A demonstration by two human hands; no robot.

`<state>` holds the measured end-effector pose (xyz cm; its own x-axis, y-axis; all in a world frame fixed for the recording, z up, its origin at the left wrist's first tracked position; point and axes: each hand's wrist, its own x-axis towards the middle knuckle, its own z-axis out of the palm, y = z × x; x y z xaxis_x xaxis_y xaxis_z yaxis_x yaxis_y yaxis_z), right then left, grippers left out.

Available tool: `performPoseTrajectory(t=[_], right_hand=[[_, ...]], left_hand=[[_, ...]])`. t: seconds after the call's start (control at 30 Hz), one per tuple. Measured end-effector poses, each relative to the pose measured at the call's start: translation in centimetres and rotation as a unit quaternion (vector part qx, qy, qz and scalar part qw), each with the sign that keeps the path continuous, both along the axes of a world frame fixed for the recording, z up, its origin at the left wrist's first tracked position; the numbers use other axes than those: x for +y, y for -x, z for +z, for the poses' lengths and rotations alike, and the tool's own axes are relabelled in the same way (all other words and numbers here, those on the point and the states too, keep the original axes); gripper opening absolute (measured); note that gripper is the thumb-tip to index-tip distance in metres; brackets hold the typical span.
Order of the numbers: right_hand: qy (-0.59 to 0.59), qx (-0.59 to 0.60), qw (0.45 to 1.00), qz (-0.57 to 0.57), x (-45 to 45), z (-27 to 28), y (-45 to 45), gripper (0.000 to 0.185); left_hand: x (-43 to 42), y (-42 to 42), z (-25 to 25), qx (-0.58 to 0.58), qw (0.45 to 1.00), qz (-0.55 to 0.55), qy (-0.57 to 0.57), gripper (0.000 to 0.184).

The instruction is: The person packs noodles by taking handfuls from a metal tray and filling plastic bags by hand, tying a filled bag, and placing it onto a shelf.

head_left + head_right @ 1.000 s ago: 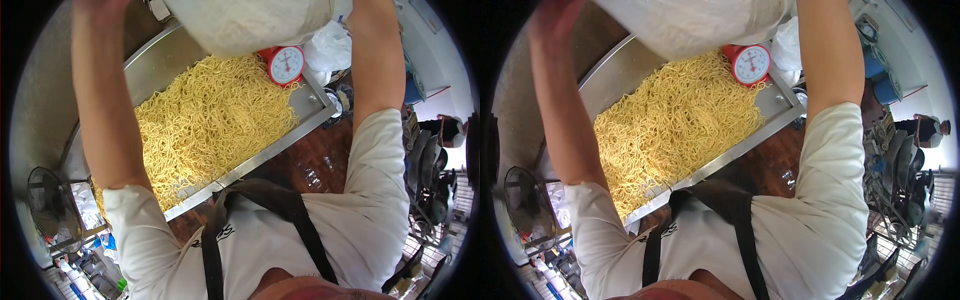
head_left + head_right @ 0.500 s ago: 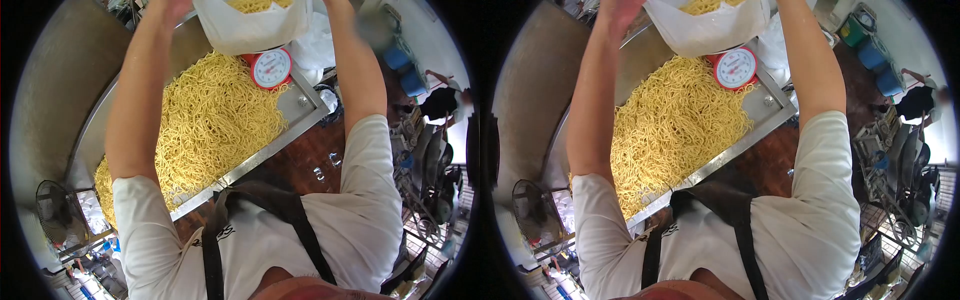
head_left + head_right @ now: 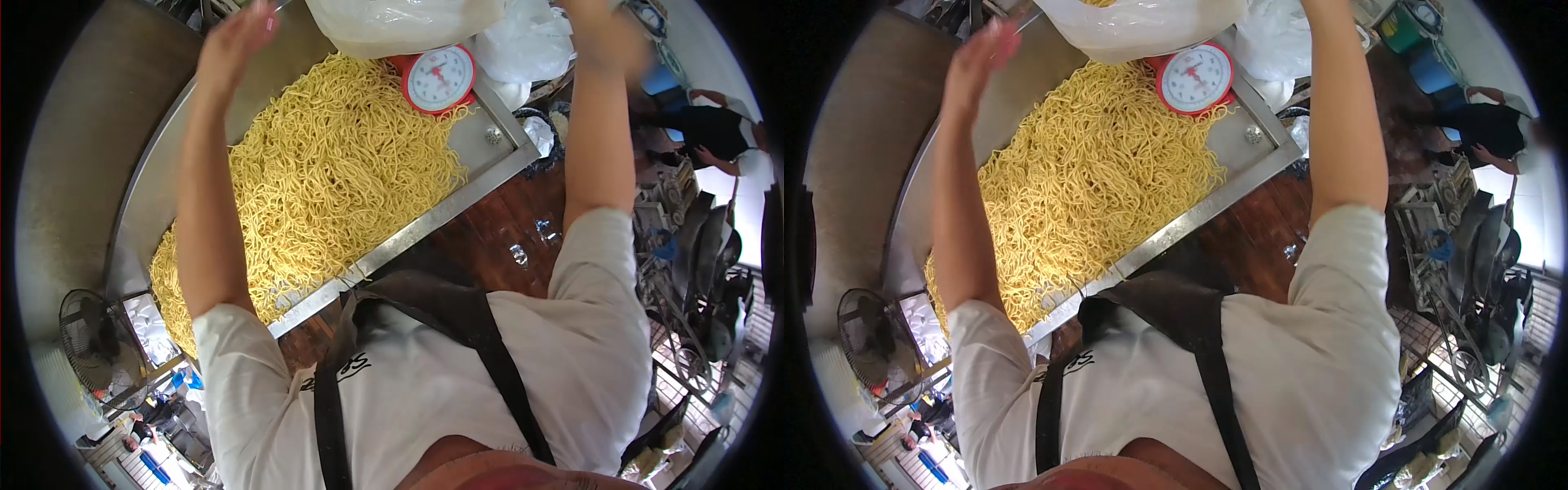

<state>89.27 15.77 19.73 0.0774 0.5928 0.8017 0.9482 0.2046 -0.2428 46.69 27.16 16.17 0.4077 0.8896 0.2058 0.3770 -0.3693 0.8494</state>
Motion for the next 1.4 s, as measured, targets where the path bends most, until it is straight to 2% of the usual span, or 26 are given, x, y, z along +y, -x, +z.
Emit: performPoseTrajectory(t=[0.03,0.07,0.1,0.13,0.17,0.2,0.27,0.37,0.4,0.5,0.63,0.67,0.73,0.8,0.83,0.87,0.93,0.97,1.03,1.1,1.17,1.23,1.27,1.3,1.37,1.4], right_hand=[[0.007,0.002,1.000,-0.008,-2.3,-1.4,0.6,0.026],[0.013,0.005,1.000,-0.016,-4.5,-3.2,1.3,0.022],[0.021,0.008,0.999,-0.024,-6.0,-5.7,1.8,0.019],[0.003,0.145,0.989,0.043,-7.0,-9.4,2.2,0.020],[0.066,0.251,0.965,0.040,-9.0,-10.6,4.3,0.021],[0.092,0.315,0.942,0.073,-9.4,-13.8,4.4,0.019],[0.148,0.345,0.923,0.080,-10.6,-18.2,6.2,0.019],[0.245,0.352,0.891,0.153,-11.6,-21.7,8.7,0.019],[0.270,0.357,0.879,0.165,-11.9,-21.9,9.8,0.020],[0.321,0.358,0.853,0.201,-11.9,-21.8,13.6,0.025],[0.340,0.287,0.863,0.240,-10.6,-19.9,21.5,0.045],[0.341,0.255,0.872,0.241,-10.3,-19.4,23.6,0.053],[0.196,0.113,0.947,0.230,-8.8,-19.4,29.6,0.067],[0.209,0.162,0.932,0.246,-6.8,-20.1,35.6,0.075],[0.233,0.221,0.912,0.256,-5.8,-20.5,38.3,0.078],[0.296,0.346,0.849,0.269,-4.8,-21.0,40.7,0.076],[0.448,0.362,0.781,0.241,-2.2,-23.6,43.0,0.066],[0.530,0.251,0.784,0.203,-1.4,-25.2,42.2,0.059],[0.557,0.074,0.804,0.195,-2.4,-25.6,42.3,0.053],[0.466,-0.003,0.865,0.186,-4.3,-30.4,41.0,0.054],[0.493,-0.023,0.846,0.203,-8.0,-27.9,43.7,0.061],[0.399,0.024,0.852,0.338,-10.3,-32.1,48.6,0.063],[0.357,-0.036,0.867,0.346,-10.9,-32.3,52.1,0.065],[0.313,-0.094,0.876,0.354,-11.2,-32.7,55.6,0.067],[0.328,-0.117,0.889,0.295,-9.7,-35.2,61.5,0.068],[0.332,-0.129,0.895,0.267,-8.2,-36.6,63.4,0.069]], left_hand=[[-1.5,1.7,-4.4,0.036,0.999,0.031,-0.017,0.062],[-1.3,4.0,-10.6,0.104,0.990,0.083,-0.038,0.067],[-1.9,6.2,-16.8,0.229,0.969,0.088,-0.035,0.078],[-5.4,6.5,-19.1,0.335,0.924,0.110,0.149,0.092],[-7.8,7.7,-22.6,0.352,0.905,0.079,0.226,0.102],[-9.3,9.1,-28.0,0.451,0.875,0.023,0.174,0.103],[-15.7,9.3,-32.8,0.461,0.878,0.100,-0.079,0.076],[-14.2,11.0,-37.2,0.352,0.915,0.063,0.185,0.066],[-14.7,10.6,-34.5,0.295,0.944,0.064,0.133,0.059],[-12.7,12.6,-29.1,0.015,0.944,0.153,0.291,0.058],[-12.9,13.2,-15.0,-0.049,0.963,0.155,0.213,0.060],[-12.8,13.6,-12.9,-0.053,0.968,0.150,0.197,0.060],[-12.1,13.7,-9.9,-0.056,0.981,0.092,0.160,0.060],[-11.7,13.7,-8.2,-0.054,0.991,-0.003,0.119,0.060],[-12.3,13.3,-8.4,-0.013,0.994,0.012,0.105,0.061],[-13.1,12.9,-8.7,0.029,0.995,0.030,0.094,0.063],[-13.6,15.4,-10.6,0.107,0.993,0.043,0.041,0.067],[-13.1,17.5,-14.1,0.140,0.990,0.033,0.000,0.069],[-14.8,22.5,-19.5,0.221,0.972,0.075,-0.023,0.075],[-18.3,29.1,-23.0,0.308,0.936,0.172,0.011,0.081],[-21.0,36.1,-27.0,0.371,0.880,0.295,0.006,0.090],[-21.8,40.2,-30.9,0.330,0.888,0.321,0.002,0.089],[-21.5,41.5,-32.5,0.308,0.891,0.333,-0.003,0.089],[-20.9,41.5,-33.8,0.300,0.891,0.340,0.013,0.086],[-18.8,40.3,-36.0,0.287,0.889,0.355,0.041,0.079],[-17.8,40.6,-36.9,0.272,0.891,0.355,0.074,0.060]])
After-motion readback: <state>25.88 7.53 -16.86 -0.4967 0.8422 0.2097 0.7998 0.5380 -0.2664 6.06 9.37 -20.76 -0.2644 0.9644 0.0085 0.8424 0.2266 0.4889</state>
